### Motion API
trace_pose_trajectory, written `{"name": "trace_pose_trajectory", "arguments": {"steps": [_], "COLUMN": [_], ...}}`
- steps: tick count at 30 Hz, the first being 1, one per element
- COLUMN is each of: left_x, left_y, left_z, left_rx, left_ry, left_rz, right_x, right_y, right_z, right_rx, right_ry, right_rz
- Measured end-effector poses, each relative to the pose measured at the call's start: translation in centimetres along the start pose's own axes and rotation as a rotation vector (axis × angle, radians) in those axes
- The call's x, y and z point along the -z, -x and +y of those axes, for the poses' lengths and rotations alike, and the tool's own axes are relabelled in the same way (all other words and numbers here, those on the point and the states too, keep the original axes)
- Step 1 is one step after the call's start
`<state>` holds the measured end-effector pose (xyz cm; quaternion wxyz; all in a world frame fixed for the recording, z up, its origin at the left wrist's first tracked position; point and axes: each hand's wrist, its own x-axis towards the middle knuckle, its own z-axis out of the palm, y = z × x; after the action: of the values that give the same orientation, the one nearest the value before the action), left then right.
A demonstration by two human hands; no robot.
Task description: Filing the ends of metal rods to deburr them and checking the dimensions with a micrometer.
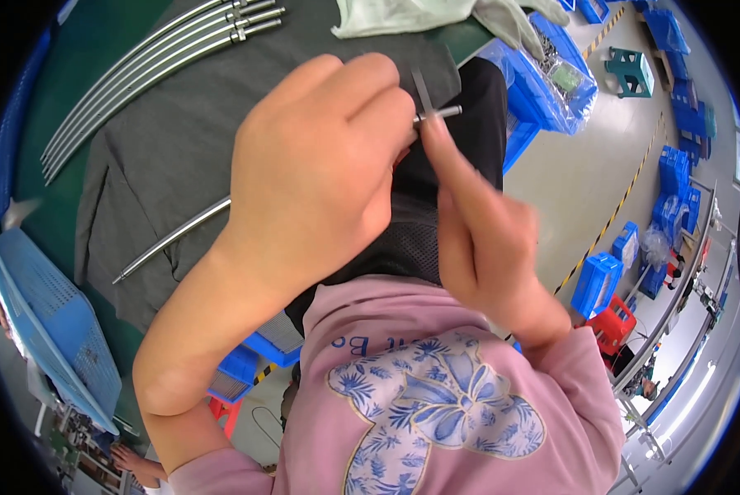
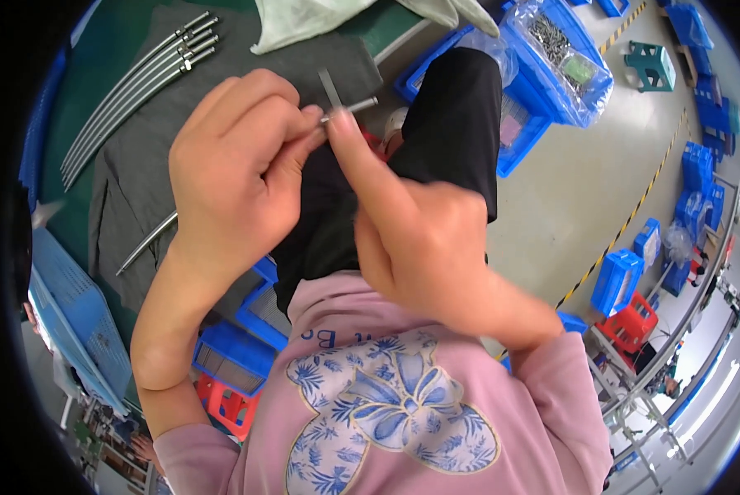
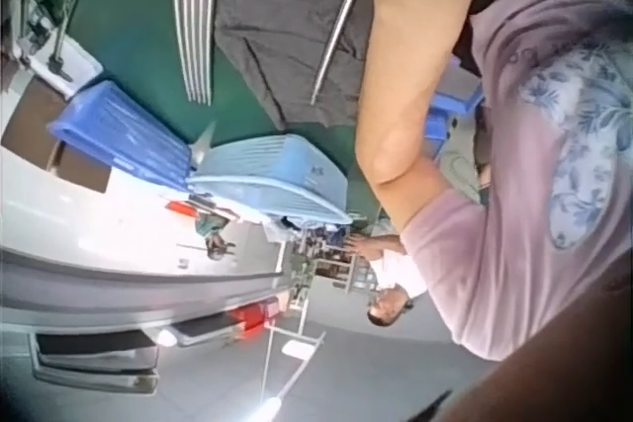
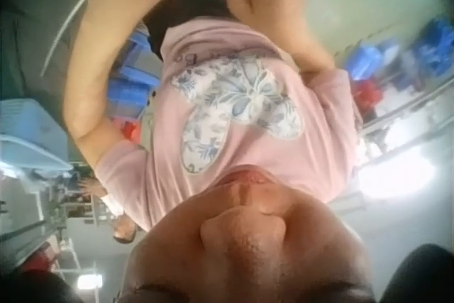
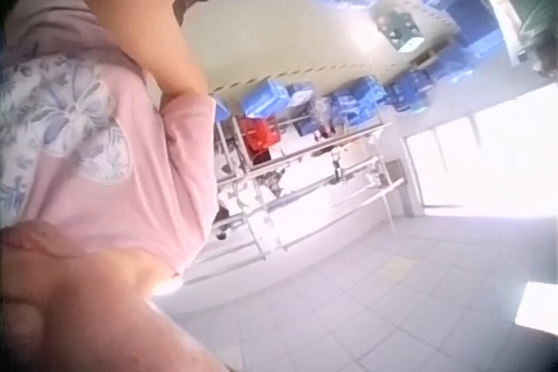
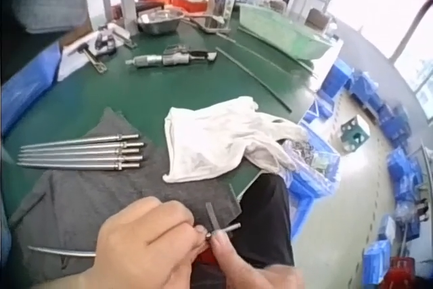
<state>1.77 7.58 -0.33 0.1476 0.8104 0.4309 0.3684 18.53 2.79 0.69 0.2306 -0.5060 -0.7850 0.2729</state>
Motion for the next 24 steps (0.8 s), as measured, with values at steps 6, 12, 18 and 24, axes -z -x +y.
{"name": "trace_pose_trajectory", "arguments": {"steps": [6,12,18,24], "left_x": [-0.1,-0.1,0.4,0.2], "left_y": [0.1,0.0,0.2,0.1], "left_z": [-0.1,-0.2,-0.4,-0.4], "left_rx": [0.005,0.009,-0.006,-0.019], "left_ry": [0.014,0.011,-0.027,-0.014], "left_rz": [0.012,0.013,0.002,0.008], "right_x": [0.5,0.7,1.5,3.7], "right_y": [1.0,1.8,-3.8,-9.7], "right_z": [0.2,-0.3,0.1,1.1], "right_rx": [0.004,-0.071,0.043,0.229], "right_ry": [-0.011,0.014,-0.285,0.085], "right_rz": [-0.026,-0.083,0.324,0.186]}}
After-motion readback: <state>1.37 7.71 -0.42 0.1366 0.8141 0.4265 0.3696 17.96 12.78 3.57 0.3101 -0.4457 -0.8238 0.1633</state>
